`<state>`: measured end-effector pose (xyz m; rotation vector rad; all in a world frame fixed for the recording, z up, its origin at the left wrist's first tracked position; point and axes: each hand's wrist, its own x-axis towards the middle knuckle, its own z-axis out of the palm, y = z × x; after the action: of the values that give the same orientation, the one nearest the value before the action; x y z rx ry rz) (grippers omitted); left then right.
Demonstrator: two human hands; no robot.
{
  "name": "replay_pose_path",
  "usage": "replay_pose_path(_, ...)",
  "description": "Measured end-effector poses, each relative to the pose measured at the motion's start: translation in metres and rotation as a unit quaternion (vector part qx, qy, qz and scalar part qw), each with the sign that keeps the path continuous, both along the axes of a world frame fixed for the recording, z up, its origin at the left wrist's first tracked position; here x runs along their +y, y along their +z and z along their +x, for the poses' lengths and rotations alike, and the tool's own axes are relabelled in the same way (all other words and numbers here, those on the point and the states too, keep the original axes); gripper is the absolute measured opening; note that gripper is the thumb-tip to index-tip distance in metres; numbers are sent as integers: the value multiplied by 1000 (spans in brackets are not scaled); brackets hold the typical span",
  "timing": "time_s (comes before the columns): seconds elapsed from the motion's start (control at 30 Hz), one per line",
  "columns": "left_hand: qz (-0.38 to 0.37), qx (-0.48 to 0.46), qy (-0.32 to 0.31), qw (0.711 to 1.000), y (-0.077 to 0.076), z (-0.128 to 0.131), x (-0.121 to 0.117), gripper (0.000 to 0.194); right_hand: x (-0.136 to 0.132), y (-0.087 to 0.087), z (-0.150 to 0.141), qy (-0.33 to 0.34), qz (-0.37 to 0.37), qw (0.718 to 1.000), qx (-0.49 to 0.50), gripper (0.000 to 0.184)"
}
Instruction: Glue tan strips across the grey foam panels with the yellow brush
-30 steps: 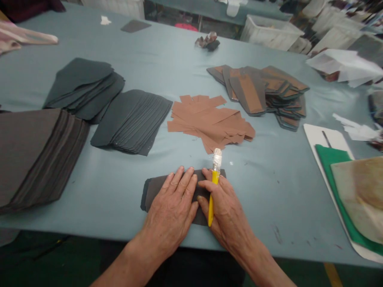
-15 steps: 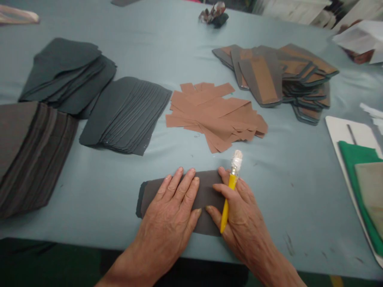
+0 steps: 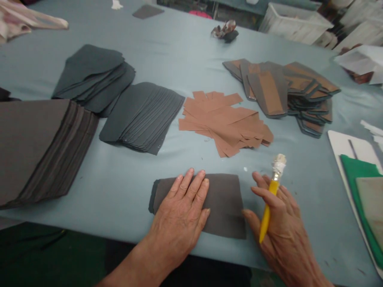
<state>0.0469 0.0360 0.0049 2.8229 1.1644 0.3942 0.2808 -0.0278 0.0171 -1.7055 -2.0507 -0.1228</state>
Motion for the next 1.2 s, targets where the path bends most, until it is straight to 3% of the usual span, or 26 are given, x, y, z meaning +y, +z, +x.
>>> replay_pose_path(0.1,4,-6,5,1000,-2,0,-1,55,5,2,-27,54,-23,995,79,29)
replay_pose_path(0.2,8,-14,8,1000,0,1,-2,55,13,-14,-46,86,-41,989,111,31)
replay_pose_path(0.4,13,-13,17,1000,4,2,-3,57,19,-47,-43,101,-61,988,99,36)
replay_pose_path(0.6,13,-7,22,1000,2,-9,-5,61,21,-38,-44,103,-30,993,46,24)
replay_pose_path(0.73,1,-1,59,998,-1,-27,-8,66,22,-32,-47,105,-20,993,41,19)
replay_pose_path(0.87,4,16,85,996,-1,-38,-11,67,20,-34,-49,89,-39,994,48,21)
replay_pose_path(1.2,48,44,74,995,-1,-38,-8,61,23,-28,-55,72,-38,994,69,25)
